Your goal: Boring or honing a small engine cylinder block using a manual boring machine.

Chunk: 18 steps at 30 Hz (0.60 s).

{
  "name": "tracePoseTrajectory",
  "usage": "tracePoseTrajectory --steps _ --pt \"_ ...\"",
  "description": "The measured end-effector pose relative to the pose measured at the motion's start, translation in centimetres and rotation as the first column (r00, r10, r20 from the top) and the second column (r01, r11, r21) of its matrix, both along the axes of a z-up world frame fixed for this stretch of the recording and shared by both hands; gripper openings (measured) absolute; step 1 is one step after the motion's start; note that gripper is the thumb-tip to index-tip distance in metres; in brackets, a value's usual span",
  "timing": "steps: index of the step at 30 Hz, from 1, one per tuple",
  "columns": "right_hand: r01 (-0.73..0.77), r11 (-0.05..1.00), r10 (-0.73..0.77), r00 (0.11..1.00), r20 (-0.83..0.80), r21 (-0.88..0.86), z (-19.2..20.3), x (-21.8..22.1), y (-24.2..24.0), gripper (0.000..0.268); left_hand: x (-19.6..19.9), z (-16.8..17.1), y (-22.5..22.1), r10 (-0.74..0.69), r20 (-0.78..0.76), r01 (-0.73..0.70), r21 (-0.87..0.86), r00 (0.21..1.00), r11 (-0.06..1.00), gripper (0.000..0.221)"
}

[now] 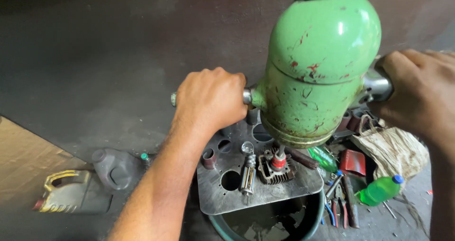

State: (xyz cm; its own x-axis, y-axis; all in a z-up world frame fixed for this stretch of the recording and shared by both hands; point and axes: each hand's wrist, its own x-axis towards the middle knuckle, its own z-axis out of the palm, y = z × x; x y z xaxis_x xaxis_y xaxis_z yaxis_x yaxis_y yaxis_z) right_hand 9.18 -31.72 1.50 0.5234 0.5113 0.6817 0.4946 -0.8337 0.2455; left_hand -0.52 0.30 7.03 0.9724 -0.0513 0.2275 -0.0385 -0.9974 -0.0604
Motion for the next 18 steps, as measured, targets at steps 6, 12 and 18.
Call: tracePoseTrajectory --steps 6,12,18 --pt "0.062 0.996 -0.062 0.998 0.003 -0.066 -0.3 -2.3 1.9 0.048 0.9 -2.3 0.6 0.003 -0.053 -0.003 -0.007 0.999 1.0 0.023" --pt "0.032 0.998 -0.029 0.997 0.068 -0.048 -3.4 -2.0 1.3 0.028 1.0 -4.7 0.4 0.041 -0.161 -0.044 -0.014 0.986 0.999 0.027" --pt "-0.034 0.995 0.029 0.998 -0.054 -0.093 -3.7 0.0 1.8 0.045 -0.8 -7.2 -1.5 0.099 -0.177 -0.117 -0.095 0.979 0.989 0.019"
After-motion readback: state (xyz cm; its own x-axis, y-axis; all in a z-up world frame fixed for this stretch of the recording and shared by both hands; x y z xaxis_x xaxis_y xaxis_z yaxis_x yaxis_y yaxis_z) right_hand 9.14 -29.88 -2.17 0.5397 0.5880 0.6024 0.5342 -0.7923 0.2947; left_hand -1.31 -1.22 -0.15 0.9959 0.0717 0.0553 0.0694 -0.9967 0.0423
